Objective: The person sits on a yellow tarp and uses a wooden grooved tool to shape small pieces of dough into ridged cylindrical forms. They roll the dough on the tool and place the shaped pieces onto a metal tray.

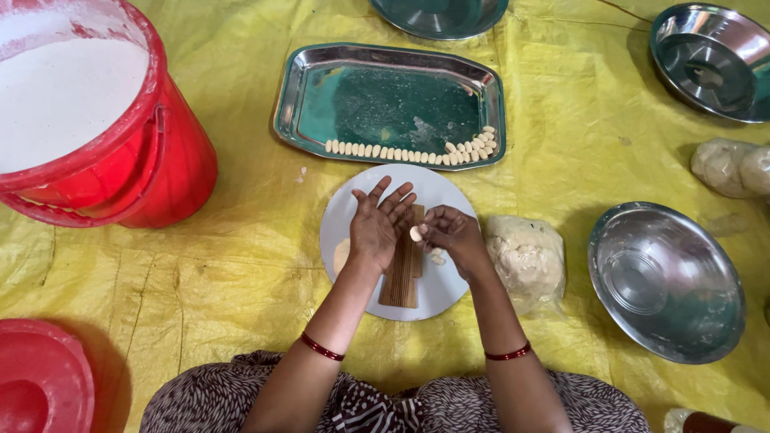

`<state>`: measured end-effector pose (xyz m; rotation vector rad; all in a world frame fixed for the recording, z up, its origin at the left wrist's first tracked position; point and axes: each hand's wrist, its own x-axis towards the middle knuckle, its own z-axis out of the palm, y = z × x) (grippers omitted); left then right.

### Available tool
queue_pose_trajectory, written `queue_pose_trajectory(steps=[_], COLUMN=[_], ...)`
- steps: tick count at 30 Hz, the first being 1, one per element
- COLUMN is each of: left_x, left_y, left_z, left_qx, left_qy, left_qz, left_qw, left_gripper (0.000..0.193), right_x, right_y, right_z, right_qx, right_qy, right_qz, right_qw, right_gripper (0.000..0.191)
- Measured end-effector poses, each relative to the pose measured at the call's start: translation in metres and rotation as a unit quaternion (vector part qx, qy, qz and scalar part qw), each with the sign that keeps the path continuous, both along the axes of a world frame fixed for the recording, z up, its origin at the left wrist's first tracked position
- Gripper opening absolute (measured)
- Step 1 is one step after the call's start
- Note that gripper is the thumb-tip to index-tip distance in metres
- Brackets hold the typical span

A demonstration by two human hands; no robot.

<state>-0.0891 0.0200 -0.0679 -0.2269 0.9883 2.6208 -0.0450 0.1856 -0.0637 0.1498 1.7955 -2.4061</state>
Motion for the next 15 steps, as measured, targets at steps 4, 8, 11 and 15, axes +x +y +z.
queue_pose_trajectory(steps=[4, 8, 11, 15], left_x=[-0.004, 0.002, 0.011, 0.017], left_y=[-0.004, -0.013, -0.017, -0.017], left_z=[0.003, 0.014, 0.015, 0.011], left_qx=[-0.098, -0.580, -0.744, -0.776], left_qy=[0.039, 0.219, 0.285, 0.365], left_qz=[-0.028, -0.132, -0.181, -0.125], left_qw=[0.994, 0.773, 0.576, 0.498], left_gripper=[0.065, 0.065, 0.090, 0.092], right_x=[-0.006, -0.008, -0.007, 0.004], right_y=[0.005, 0.003, -0.006, -0.027], right_z=[-0.023, -0.036, -0.039, -0.030], right_qx=[-0.039, 0.083, 0.254, 0.364], right_qy=[-0.093, -0.048, 0.004, 0.083], right_qz=[-0.028, -0.040, -0.059, -0.059], right_qw=[0.994, 0.995, 0.965, 0.926], right_gripper=[0.022, 0.025, 0.024, 0.026])
